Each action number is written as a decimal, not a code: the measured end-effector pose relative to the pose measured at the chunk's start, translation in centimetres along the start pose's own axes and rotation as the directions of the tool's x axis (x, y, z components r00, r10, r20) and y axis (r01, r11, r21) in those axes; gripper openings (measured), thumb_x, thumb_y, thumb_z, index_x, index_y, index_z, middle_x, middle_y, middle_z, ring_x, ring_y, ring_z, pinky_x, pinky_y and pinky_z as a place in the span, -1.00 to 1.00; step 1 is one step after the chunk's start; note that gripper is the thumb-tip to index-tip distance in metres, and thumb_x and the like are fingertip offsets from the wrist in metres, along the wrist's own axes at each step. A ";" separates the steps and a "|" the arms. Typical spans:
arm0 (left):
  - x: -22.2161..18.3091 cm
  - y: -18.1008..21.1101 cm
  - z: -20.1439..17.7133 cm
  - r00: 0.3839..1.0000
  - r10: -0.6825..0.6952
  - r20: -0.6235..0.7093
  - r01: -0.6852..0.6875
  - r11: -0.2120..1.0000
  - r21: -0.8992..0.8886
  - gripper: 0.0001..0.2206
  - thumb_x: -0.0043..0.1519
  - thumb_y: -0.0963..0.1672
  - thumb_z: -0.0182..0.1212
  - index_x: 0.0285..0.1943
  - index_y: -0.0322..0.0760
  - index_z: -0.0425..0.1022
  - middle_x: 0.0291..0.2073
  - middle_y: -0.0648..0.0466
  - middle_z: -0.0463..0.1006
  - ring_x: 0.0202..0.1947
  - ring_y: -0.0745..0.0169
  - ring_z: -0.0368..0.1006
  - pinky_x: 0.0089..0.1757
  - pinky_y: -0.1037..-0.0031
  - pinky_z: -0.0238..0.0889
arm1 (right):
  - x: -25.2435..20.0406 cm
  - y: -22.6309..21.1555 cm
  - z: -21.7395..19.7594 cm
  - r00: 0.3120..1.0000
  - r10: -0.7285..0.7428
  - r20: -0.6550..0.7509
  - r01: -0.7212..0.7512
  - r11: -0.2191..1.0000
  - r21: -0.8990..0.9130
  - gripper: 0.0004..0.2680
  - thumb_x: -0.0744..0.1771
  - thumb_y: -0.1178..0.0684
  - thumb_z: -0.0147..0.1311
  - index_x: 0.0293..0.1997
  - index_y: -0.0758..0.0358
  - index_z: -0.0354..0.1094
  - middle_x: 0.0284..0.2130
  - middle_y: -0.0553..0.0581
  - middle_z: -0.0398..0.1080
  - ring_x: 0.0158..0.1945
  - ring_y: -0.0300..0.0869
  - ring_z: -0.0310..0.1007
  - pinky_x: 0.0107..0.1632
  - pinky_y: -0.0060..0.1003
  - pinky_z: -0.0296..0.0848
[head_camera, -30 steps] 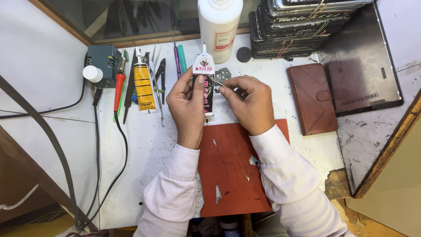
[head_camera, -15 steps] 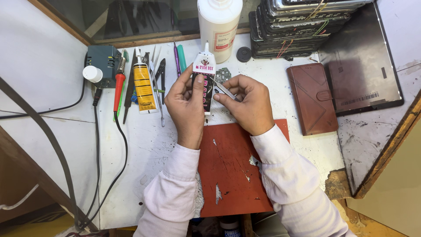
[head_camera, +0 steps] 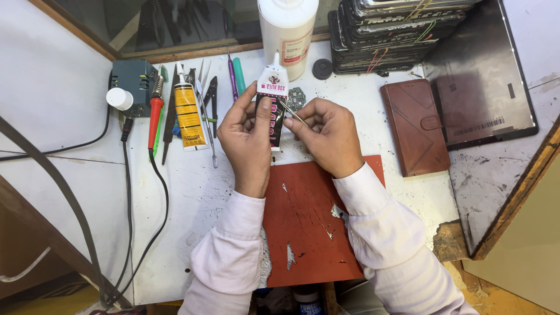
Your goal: The person applies adhesive from a tube to a small circuit board and uses a thin tool to clean or scrape the component. They handle various small tools including tweezers and a screwdriver on a repair bench cluttered with parts and tools.
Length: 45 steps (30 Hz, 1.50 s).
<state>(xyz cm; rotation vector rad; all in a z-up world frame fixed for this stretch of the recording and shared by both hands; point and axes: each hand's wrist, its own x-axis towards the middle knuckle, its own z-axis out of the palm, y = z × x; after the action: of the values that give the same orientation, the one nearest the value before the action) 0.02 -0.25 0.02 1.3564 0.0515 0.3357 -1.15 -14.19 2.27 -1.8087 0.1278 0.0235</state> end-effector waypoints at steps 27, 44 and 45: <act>0.2 -2.6 -0.4 0.996 -0.007 -0.088 0.002 0.998 -0.057 -0.78 0.31 -0.19 0.31 0.06 -0.50 0.57 -0.24 0.10 0.63 -0.32 0.52 0.43 -0.26 0.65 0.34 | 0.2 1.9 0.2 0.974 -0.226 0.014 0.226 0.970 -0.092 -0.91 0.36 0.13 0.21 -0.20 0.36 0.52 -0.45 0.04 0.52 -0.44 -0.39 0.40 -0.36 -0.49 0.37; -0.3 -2.3 0.2 0.994 0.006 -0.108 -0.015 0.996 -0.084 -0.87 0.28 -0.23 0.26 -0.07 -0.48 0.48 -0.32 0.04 0.59 -0.38 0.50 0.45 -0.34 0.64 0.33 | -0.6 1.6 -0.2 0.973 -0.228 -0.031 0.225 0.972 -0.061 -0.85 0.34 0.15 0.29 -0.11 0.45 0.48 -0.40 0.00 0.36 -0.40 -0.40 0.20 -0.33 -0.50 0.17; -0.2 -2.1 0.1 0.994 0.000 -0.111 -0.008 0.997 -0.071 -0.87 0.29 -0.22 0.26 -0.07 -0.48 0.48 -0.32 0.04 0.59 -0.38 0.50 0.45 -0.35 0.64 0.32 | -0.4 1.4 0.0 0.975 -0.217 -0.040 0.215 0.975 -0.053 -0.85 0.36 0.14 0.29 -0.13 0.47 0.49 -0.43 0.02 0.33 -0.41 -0.39 0.17 -0.34 -0.49 0.13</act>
<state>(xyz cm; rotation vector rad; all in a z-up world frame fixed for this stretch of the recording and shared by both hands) 0.29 -0.72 -2.06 1.2667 0.1281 0.4130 -1.73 -14.47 0.97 -1.8638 -0.0386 -0.1705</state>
